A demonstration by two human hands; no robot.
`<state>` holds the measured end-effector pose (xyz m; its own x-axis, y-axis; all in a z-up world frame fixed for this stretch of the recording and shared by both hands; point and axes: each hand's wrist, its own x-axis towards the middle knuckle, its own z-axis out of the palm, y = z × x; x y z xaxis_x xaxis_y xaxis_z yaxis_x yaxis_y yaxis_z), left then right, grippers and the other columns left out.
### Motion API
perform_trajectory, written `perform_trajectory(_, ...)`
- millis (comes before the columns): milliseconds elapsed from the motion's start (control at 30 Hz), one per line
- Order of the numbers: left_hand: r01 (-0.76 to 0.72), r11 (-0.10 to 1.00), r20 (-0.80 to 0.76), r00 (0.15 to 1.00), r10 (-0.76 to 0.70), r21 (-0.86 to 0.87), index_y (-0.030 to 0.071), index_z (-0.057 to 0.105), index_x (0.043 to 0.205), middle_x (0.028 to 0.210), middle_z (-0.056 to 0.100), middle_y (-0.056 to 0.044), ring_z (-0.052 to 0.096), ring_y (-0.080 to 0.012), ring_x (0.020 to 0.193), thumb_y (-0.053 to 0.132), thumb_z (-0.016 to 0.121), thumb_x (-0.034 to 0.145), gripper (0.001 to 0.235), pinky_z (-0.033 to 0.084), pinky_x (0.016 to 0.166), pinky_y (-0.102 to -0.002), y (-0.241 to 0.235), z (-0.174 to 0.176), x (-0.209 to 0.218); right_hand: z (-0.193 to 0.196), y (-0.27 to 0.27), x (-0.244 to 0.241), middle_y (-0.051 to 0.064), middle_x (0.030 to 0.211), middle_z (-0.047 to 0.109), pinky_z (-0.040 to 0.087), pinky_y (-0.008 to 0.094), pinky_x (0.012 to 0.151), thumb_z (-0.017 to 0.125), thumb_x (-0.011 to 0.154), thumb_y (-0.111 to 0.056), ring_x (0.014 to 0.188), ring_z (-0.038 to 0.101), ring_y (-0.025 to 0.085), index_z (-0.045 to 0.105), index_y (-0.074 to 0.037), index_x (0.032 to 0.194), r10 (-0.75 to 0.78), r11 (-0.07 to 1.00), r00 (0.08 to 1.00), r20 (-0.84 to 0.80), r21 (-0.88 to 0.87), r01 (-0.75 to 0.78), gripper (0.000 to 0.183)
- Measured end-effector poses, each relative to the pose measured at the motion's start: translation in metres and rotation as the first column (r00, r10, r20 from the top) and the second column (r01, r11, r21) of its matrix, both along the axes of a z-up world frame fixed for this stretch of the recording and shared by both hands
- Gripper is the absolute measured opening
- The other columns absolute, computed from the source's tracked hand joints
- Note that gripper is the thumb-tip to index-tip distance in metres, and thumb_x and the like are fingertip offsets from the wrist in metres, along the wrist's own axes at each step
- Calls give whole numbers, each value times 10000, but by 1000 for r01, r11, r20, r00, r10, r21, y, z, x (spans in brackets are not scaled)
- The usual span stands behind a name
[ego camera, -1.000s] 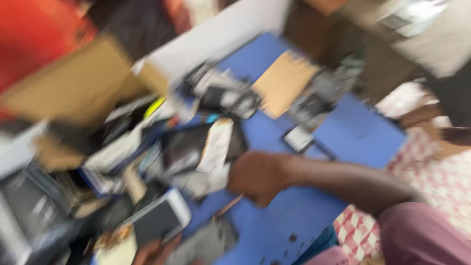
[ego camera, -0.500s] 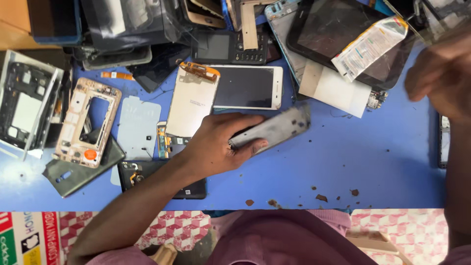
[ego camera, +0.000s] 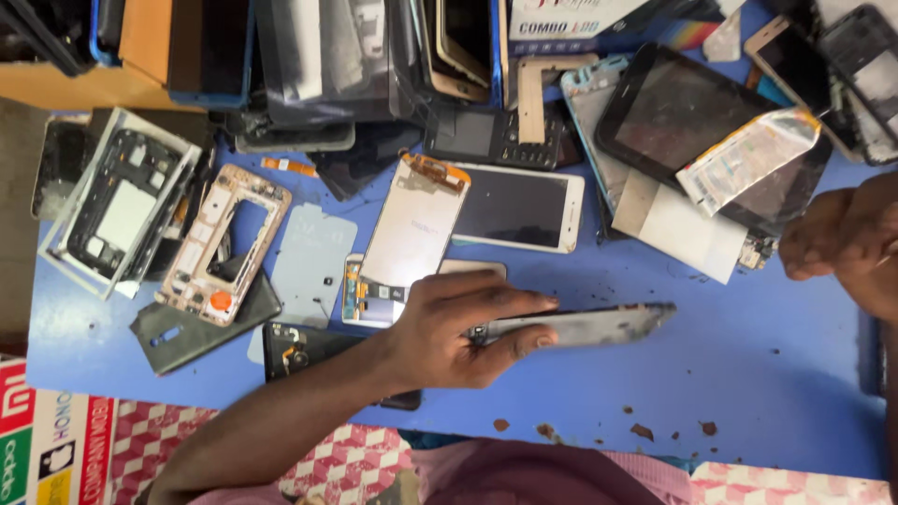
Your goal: The person uses a yellow plastic pry tool and a small screwdriver to separate the screen from the frame of a disassembled smartphone. They work along the edges of the device, prying and unscrewing components on a cluttered blue workbench filled with other phone parts.
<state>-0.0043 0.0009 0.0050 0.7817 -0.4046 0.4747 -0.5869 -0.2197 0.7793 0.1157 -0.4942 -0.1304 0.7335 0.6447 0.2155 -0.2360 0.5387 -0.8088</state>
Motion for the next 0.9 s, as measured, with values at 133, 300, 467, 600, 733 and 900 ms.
perform_trajectory(133, -7, 1000, -77, 997, 7, -3, 47, 738, 1168, 762, 653, -55, 578, -119, 584, 221, 835, 937, 305, 447, 523, -294, 2, 1, -2, 46, 42, -2, 124, 907, 790, 606, 530, 838, 760, 939, -128, 979, 755, 325, 678, -81, 1146, -2, 999, 990, 141, -34, 7, 228)
perform_trajectory(300, 0, 999, -145, 989, 8, 50, 101, 735, 1238, 762, 643, -36, 584, -140, 602, 220, 819, 970, 305, 483, 560, -309, -1, -4, -1, 110, 102, -17, 124, 988, 718, 662, 424, 760, 776, 890, -115, 924, 764, 268, 690, -118, 945, -73, 962, 939, 335, -226, 155, 103)
perform_trajectory(467, 8, 961, -44, 999, 5, 275, 136, 680, 1320, 1134, 641, -61, 632, -240, 1026, 306, 824, 940, 441, 581, 881, -379, -6, -11, 4, 126, 127, -27, 91, 817, 742, 612, 283, 593, 801, 874, -193, 705, 750, 167, 757, -43, 901, 158, 722, 860, 485, -651, 234, 159)
perform_trajectory(600, 29, 921, 33, 998, -45, 388, 119, 648, 1356, 1319, 547, -69, 509, -292, 1250, 449, 829, 875, 611, 513, 1068, -448, -1, -10, 9, 114, 145, -37, 42, 792, 768, 581, 215, 510, 809, 870, -249, 627, 725, 98, 787, -76, 849, 218, 729, 846, 487, -657, 191, 176)
perform_trajectory(733, 89, 873, 10, 994, -107, 480, 76, 643, 1333, 1298, 552, -97, 508, -315, 1225, 618, 811, 729, 829, 429, 1047, -494, -3, -13, 5, 122, 159, -41, 29, 832, 789, 624, 218, 612, 792, 849, -238, 722, 743, 125, 763, -80, 884, 173, 790, 866, 469, -591, 162, 164)
perform_trajectory(900, 183, 862, -58, 982, -177, 473, 107, 635, 1352, 1290, 579, -59, 530, -278, 1235, 545, 853, 716, 802, 401, 1090, -483, -1, -15, 8, 130, 191, -42, 81, 882, 791, 646, 263, 662, 829, 771, -92, 754, 800, 154, 773, -46, 922, 247, 719, 762, 599, -640, 270, 168)
